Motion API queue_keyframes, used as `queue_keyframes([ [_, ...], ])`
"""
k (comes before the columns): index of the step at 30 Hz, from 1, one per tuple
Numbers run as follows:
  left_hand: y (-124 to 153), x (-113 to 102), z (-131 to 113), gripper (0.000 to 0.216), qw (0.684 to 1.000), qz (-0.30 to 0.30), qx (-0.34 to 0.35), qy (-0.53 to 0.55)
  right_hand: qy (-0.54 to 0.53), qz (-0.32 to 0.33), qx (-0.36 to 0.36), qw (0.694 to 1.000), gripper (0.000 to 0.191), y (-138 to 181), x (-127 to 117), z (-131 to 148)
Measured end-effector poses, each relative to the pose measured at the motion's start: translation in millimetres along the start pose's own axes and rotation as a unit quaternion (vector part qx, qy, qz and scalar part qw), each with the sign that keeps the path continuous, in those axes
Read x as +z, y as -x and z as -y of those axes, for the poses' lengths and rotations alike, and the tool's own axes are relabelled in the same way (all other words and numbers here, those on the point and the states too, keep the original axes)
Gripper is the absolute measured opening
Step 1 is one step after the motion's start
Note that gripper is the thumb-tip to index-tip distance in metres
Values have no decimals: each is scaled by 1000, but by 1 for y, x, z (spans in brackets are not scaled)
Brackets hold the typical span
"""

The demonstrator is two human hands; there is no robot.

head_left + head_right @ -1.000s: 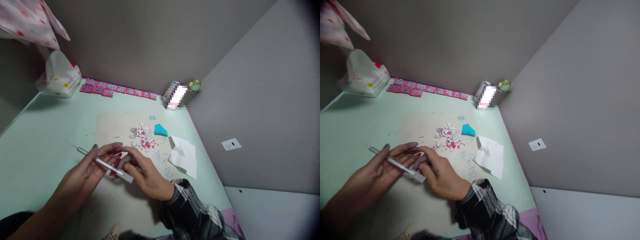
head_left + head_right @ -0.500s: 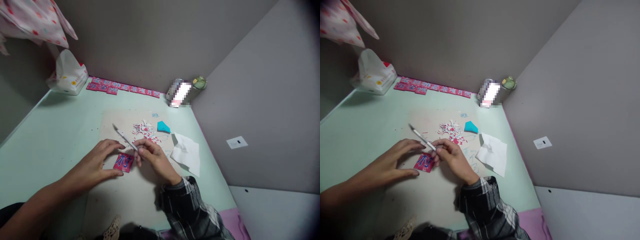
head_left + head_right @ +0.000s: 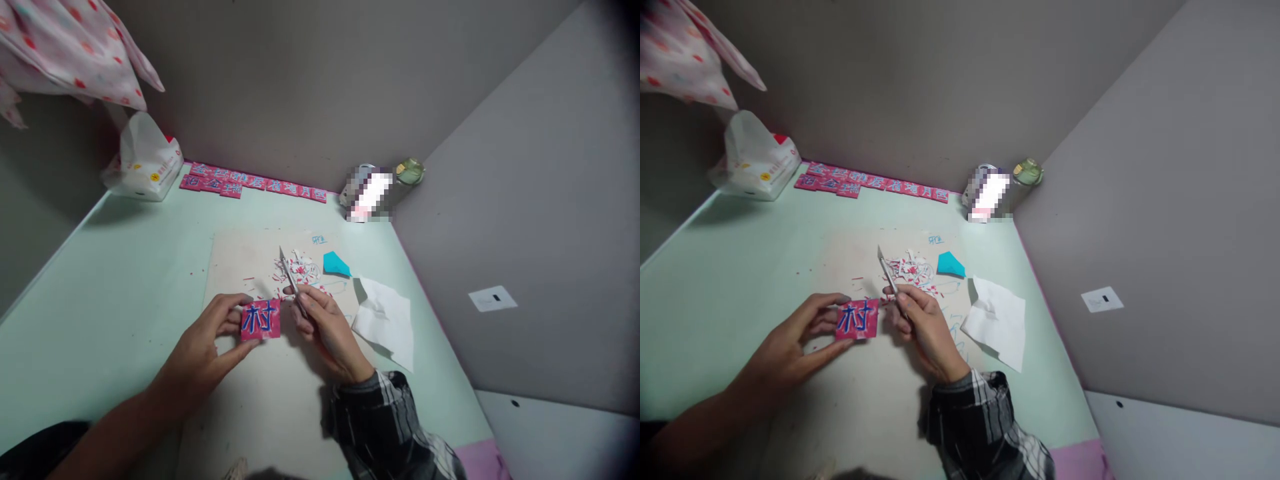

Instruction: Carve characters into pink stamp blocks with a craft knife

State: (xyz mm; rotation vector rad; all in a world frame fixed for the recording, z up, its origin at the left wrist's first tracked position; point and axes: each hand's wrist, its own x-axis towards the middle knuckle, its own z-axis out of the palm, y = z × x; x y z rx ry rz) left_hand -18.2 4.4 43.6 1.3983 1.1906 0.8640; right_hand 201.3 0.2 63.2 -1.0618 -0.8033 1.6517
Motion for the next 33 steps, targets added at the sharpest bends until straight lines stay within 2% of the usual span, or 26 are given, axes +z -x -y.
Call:
queue_keyframes([
  [4,2,7,-8,55,991,0,-88,101,-19,-38,6,999,26,0,-2,1],
  [9,1,12,-7,62,973,31,-128,190,34,-66,-16,997,30,3,-2,-3],
  [15,1,12,-3,62,965,42,-130,225,134,-24,-61,989,37,6,0,-11],
  [23,-1,15,2,58,958,33,-131,254,96,20,-39,994,34,5,7,-16],
  [29,-6,14,10,59,957,-19,-98,273,125,-21,-65,990,33,3,3,-14],
  [33,-11,8,8,63,954,-64,-103,274,171,-18,-63,983,29,5,1,-14],
])
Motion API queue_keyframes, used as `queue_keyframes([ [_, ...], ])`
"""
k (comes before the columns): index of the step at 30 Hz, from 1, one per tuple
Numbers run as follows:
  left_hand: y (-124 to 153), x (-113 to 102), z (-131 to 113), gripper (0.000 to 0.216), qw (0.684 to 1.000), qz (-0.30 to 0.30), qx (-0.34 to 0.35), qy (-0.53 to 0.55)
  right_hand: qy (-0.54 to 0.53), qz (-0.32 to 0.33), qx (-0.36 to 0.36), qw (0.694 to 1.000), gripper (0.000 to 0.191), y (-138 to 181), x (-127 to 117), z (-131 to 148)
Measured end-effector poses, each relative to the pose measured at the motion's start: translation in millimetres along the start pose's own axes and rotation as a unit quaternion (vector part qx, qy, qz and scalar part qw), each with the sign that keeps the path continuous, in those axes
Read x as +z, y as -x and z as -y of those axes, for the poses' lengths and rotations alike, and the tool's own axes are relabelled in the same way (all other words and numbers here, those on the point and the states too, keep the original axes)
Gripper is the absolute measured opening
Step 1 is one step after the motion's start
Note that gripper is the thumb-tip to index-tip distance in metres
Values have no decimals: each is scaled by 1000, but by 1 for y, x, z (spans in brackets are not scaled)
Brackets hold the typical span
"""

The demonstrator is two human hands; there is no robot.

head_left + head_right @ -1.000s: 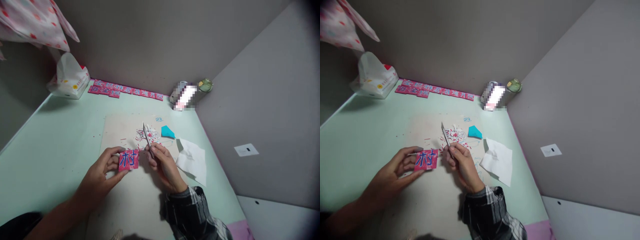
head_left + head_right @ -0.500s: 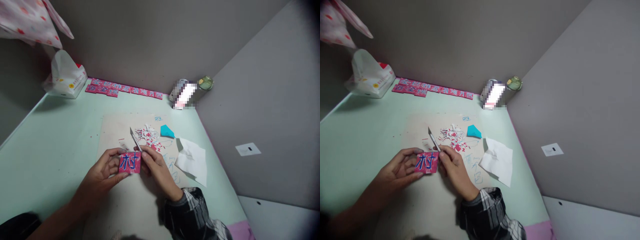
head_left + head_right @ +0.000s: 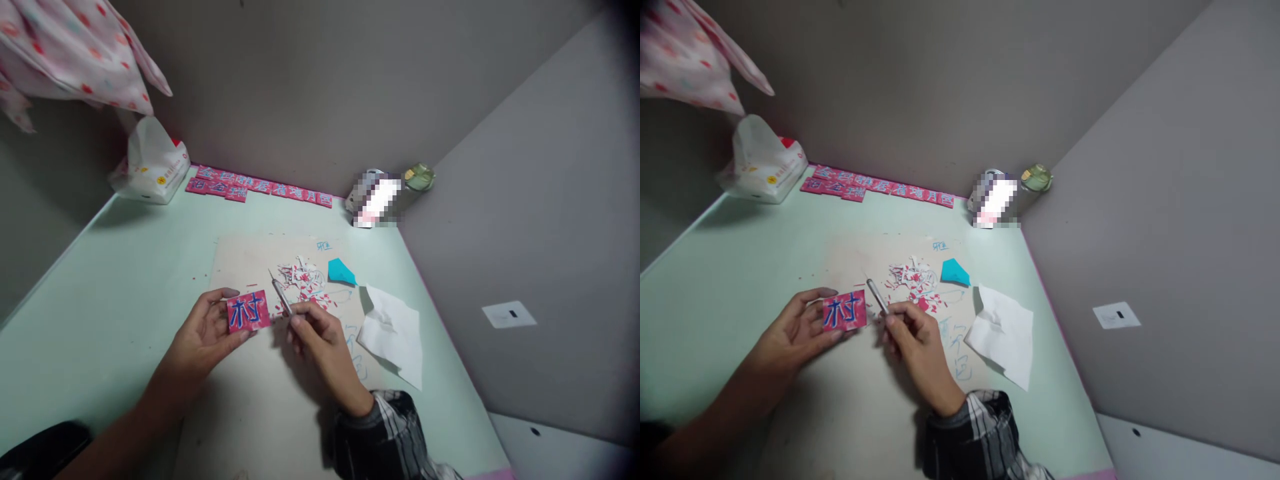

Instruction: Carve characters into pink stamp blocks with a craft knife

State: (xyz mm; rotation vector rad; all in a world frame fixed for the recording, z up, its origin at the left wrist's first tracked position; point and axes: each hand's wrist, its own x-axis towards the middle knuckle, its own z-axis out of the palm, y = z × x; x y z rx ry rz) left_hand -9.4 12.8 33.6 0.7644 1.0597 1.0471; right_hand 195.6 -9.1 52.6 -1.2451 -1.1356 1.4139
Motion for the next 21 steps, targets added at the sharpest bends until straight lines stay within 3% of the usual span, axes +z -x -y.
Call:
queue_keyframes([
  [4,0,2,-13,67,999,-8,-29,14,115,16,-56,992,29,6,2,2],
  [10,2,0,-20,56,998,-25,-49,38,277,14,-179,944,30,10,3,0],
  [15,1,-3,-19,52,994,-32,-88,65,307,31,-182,934,32,11,2,-1],
  [21,1,0,-30,46,992,-42,-86,78,321,55,-195,925,33,12,1,-1],
])
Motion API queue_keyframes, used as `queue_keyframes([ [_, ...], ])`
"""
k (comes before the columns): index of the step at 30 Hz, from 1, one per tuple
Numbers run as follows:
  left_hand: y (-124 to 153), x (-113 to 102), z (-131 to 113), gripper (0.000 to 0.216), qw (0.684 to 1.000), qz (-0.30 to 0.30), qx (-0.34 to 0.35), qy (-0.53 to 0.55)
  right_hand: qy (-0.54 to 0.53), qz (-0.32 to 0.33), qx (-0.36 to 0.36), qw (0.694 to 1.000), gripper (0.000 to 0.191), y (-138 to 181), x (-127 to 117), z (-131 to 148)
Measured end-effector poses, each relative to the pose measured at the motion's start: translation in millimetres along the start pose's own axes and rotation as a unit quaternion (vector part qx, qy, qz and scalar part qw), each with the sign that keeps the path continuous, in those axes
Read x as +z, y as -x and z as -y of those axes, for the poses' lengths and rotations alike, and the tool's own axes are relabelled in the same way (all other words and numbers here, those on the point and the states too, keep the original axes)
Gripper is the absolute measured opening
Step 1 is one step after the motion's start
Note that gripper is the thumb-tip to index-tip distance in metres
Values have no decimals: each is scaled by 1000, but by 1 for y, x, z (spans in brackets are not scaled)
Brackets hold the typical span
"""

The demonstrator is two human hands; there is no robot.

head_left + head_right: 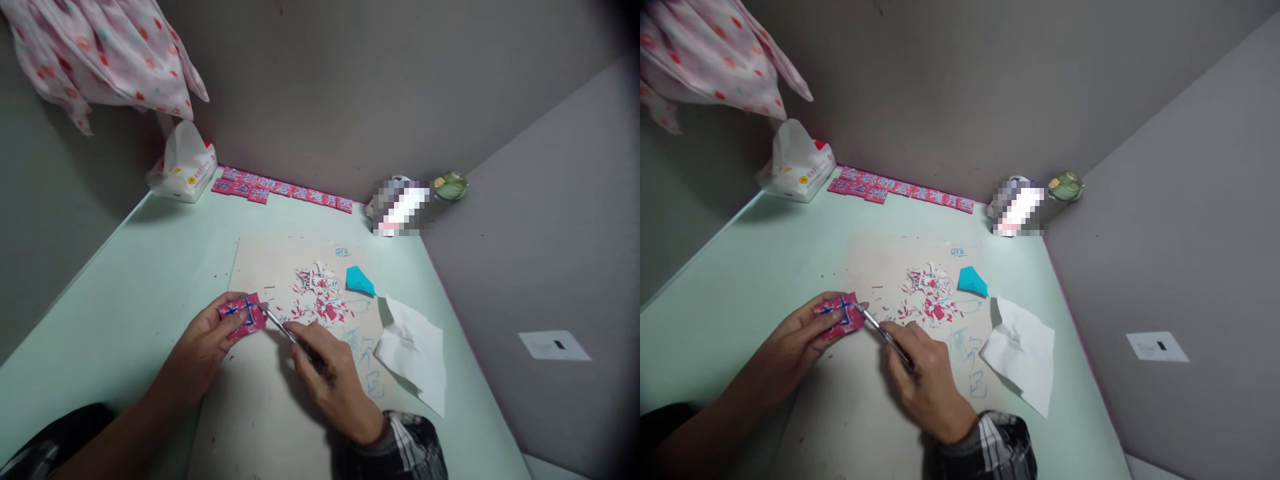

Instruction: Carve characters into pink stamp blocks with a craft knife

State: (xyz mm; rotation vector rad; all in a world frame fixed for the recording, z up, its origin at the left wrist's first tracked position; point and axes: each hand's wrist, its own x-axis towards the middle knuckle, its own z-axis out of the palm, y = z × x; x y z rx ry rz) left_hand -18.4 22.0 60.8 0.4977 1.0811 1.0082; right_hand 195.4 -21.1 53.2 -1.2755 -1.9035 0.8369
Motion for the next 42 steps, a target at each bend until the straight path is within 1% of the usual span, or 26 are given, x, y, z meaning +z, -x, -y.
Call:
queue_keyframes([
  [4,2,1,-3,44,999,-7,-2,32,11,15,-14,1000,33,0,0,1],
  [10,-3,-3,7,47,998,4,-12,59,36,4,-37,999,35,0,2,0],
  [14,-5,-5,11,54,998,-6,-17,59,49,-5,-56,997,36,1,1,-1],
  [19,-4,-6,11,53,999,-23,-11,30,76,-8,-76,994,35,1,2,0],
  [22,-3,-4,10,55,999,-38,-20,10,110,-14,-98,989,35,2,4,2],
  [25,-1,-1,8,58,999,-47,-20,14,148,-13,-113,982,35,3,7,5],
  [30,-1,2,7,60,998,-55,-21,17,177,-16,-128,976,36,4,9,8],
  [37,-1,2,11,49,999,-47,-2,-13,175,-20,-128,976,36,4,11,10],
  [39,1,3,10,46,999,-40,-2,-18,158,-26,-118,980,36,4,12,10],
  [42,4,6,8,41,1000,-26,-10,-5,101,-36,-83,991,34,4,12,10],
])
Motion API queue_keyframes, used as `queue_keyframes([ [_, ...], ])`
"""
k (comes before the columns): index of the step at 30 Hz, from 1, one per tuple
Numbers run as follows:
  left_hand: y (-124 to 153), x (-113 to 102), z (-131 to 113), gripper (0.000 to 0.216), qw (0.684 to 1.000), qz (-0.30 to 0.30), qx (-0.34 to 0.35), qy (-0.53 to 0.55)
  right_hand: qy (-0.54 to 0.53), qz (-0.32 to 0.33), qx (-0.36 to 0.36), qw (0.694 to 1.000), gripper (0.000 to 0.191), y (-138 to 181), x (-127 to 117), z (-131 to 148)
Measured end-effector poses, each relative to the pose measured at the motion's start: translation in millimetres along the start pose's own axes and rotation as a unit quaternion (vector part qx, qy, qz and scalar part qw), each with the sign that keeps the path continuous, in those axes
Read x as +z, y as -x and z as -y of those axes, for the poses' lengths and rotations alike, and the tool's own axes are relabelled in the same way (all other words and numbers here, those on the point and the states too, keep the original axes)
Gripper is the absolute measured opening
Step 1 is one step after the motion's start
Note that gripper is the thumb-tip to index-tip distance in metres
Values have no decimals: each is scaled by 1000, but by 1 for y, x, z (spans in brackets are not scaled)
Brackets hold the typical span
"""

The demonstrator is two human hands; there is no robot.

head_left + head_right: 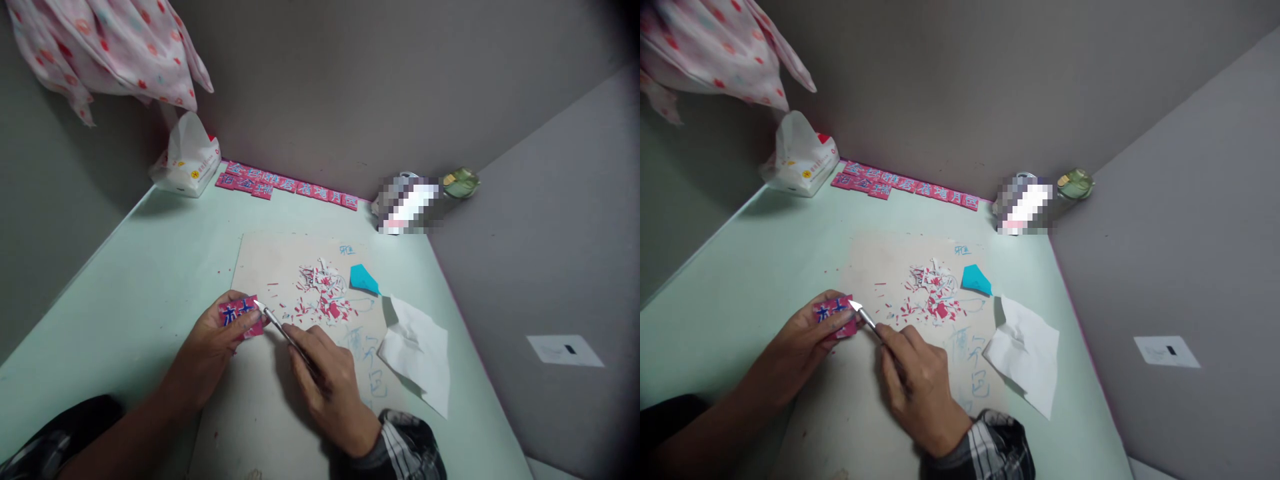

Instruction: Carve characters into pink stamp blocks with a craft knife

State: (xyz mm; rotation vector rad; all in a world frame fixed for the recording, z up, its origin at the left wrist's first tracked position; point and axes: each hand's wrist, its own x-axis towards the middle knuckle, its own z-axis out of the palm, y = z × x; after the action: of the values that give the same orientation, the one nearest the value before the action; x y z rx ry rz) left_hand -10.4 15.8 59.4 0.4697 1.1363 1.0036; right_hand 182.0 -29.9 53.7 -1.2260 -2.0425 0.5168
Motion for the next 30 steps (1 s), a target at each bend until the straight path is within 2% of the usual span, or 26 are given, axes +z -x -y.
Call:
queue_keyframes([
  [4,0,-3,1,46,998,38,-23,54,-74,-15,63,995,32,0,0,-4],
  [7,-2,-12,5,52,995,73,-45,53,-91,-26,86,992,32,-2,-1,-6],
  [12,-7,-33,17,31,989,123,62,-52,-84,-36,83,992,32,-1,-2,-8],
  [14,-9,-39,22,26,985,133,85,-72,-67,-30,74,995,32,-1,-2,-8],
  [17,-10,-40,26,29,986,129,92,-60,-33,-24,49,998,34,1,-3,-8],
  [20,-7,-30,23,30,989,106,92,-46,3,-26,19,999,36,1,-3,-8],
  [25,-2,-16,16,34,998,57,15,24,72,-22,-24,997,37,1,-3,-10],
  [27,-2,-18,16,31,998,57,1,27,96,-23,-38,994,38,1,-3,-10],
  [30,-3,-24,16,20,996,83,22,11,76,-21,-28,997,37,0,-4,-9],
])
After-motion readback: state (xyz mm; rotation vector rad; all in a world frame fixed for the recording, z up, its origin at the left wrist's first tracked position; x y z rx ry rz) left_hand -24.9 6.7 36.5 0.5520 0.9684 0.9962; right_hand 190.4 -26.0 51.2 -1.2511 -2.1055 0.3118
